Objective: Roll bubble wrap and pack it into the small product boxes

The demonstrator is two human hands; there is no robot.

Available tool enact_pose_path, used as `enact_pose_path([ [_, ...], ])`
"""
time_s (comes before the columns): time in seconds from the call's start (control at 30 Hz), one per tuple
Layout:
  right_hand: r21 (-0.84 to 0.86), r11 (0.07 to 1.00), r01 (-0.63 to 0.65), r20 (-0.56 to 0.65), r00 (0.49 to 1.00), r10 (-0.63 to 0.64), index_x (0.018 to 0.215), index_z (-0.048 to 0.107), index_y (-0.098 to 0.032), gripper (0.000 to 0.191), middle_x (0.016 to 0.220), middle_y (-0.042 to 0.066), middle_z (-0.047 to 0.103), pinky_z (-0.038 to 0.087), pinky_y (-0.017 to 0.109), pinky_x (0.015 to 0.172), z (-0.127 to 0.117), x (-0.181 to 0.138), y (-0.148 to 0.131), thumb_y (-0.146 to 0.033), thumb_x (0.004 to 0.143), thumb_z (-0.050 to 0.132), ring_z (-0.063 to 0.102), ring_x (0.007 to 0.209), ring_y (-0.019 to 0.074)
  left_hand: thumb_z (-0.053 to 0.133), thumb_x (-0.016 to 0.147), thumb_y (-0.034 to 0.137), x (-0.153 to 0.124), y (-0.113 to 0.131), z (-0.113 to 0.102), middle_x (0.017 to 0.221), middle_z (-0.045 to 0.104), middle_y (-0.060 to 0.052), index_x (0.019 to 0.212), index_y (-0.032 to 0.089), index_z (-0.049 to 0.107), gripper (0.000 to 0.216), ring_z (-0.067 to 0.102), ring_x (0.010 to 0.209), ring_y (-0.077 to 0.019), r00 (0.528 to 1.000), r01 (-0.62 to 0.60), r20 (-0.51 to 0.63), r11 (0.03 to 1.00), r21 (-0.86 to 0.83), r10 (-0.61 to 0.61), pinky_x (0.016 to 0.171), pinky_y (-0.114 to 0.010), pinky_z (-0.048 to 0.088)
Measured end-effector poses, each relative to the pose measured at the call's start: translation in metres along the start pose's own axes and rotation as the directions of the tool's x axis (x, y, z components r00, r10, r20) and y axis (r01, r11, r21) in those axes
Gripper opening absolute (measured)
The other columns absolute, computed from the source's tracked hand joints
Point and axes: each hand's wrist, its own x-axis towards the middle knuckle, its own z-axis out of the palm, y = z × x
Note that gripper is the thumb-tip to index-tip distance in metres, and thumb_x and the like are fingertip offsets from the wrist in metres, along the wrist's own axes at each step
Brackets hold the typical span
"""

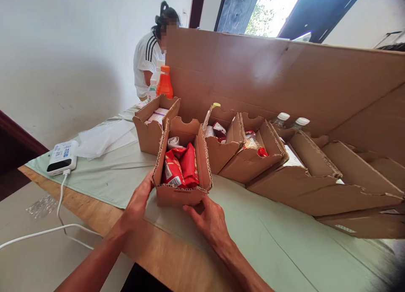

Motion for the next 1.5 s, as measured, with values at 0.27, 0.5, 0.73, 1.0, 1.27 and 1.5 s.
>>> enact_pose_path([
  [0.27, 0.075, 0.997, 0.024, -0.050, 0.999, -0.021, 0.086, 0.069, -0.023, 0.020, 0.078, 0.004, 0.076, 0.049, 0.030, 0.063, 0.026, 0.036, 0.006, -0.042, 0.087, 0.061, 0.068, 0.067, 0.0203, 0.062, 0.088, 0.039, 0.006, -0.014, 0.006, 0.137, 0.067, -0.013, 0.144, 0.020, 0.053, 0.060, 0.068, 0.115, -0.0303, 0.970, 0.059, -0.230, 0.838, 0.543, 0.081, 0.092, -0.042, 0.057],
  [0.5, 0.204, 0.976, 0.081, -0.109, 0.992, -0.060, 0.123, 0.070, -0.018, 0.042, 0.108, 0.009, 0.077, 0.059, 0.036, 0.079, 0.031, 0.046, 0.027, -0.026, 0.091, 0.043, 0.072, 0.076, 0.0201, 0.059, 0.087, 0.033, 0.095, -0.017, 0.021, 0.098, 0.078, -0.009, 0.113, 0.018, 0.071, 0.032, 0.072, 0.085, -0.0253, 0.948, 0.083, -0.277, 0.715, 0.694, 0.158, 0.079, -0.035, 0.055],
  [0.73, 0.282, 0.953, 0.113, -0.106, 0.991, -0.086, 0.130, 0.068, -0.018, 0.046, 0.131, 0.012, 0.069, 0.061, 0.034, 0.076, 0.030, 0.040, 0.033, -0.025, 0.090, 0.046, 0.072, 0.076, 0.0175, 0.057, 0.089, 0.035, 0.124, -0.042, 0.026, 0.098, 0.078, -0.013, 0.107, 0.015, 0.071, 0.030, 0.073, 0.091, -0.0279, 0.916, 0.155, -0.365, 0.692, 0.705, 0.166, 0.086, -0.040, 0.055],
  [1.0, 0.317, 0.940, 0.128, -0.118, 0.989, -0.095, 0.118, 0.072, -0.019, 0.037, 0.119, 0.010, 0.074, 0.061, 0.035, 0.080, 0.030, 0.042, 0.036, -0.028, 0.089, 0.049, 0.072, 0.090, 0.0208, 0.055, 0.087, 0.029, 0.109, -0.051, 0.016, 0.107, 0.073, -0.014, 0.120, 0.013, 0.065, 0.038, 0.070, 0.090, -0.0255, 0.949, 0.116, -0.273, 0.636, 0.763, 0.155, 0.083, -0.040, 0.056],
  [1.27, 0.329, 0.934, 0.140, -0.077, 0.990, -0.121, 0.099, 0.075, -0.019, 0.030, 0.105, 0.011, 0.076, 0.061, 0.033, 0.075, 0.024, 0.048, 0.030, -0.037, 0.091, 0.052, 0.072, 0.077, 0.0186, 0.072, 0.071, 0.020, 0.044, -0.039, -0.003, 0.107, 0.076, -0.007, 0.089, 0.023, 0.076, 0.019, 0.067, 0.106, -0.0271, 0.996, -0.089, 0.084, 0.561, 0.823, 0.035, 0.099, -0.041, 0.052],
  [1.5, 0.207, 0.967, 0.148, -0.102, 0.986, -0.129, 0.097, 0.075, -0.019, 0.030, 0.100, 0.010, 0.078, 0.061, 0.037, 0.076, 0.025, 0.048, 0.029, -0.039, 0.089, 0.054, 0.073, 0.077, 0.0219, 0.060, 0.086, 0.025, 0.052, -0.015, -0.078, 0.106, 0.073, -0.011, 0.106, 0.019, 0.074, 0.026, 0.066, 0.095, -0.0271, 0.990, 0.032, -0.100, 0.550, 0.835, 0.095, 0.094, -0.046, 0.054],
])
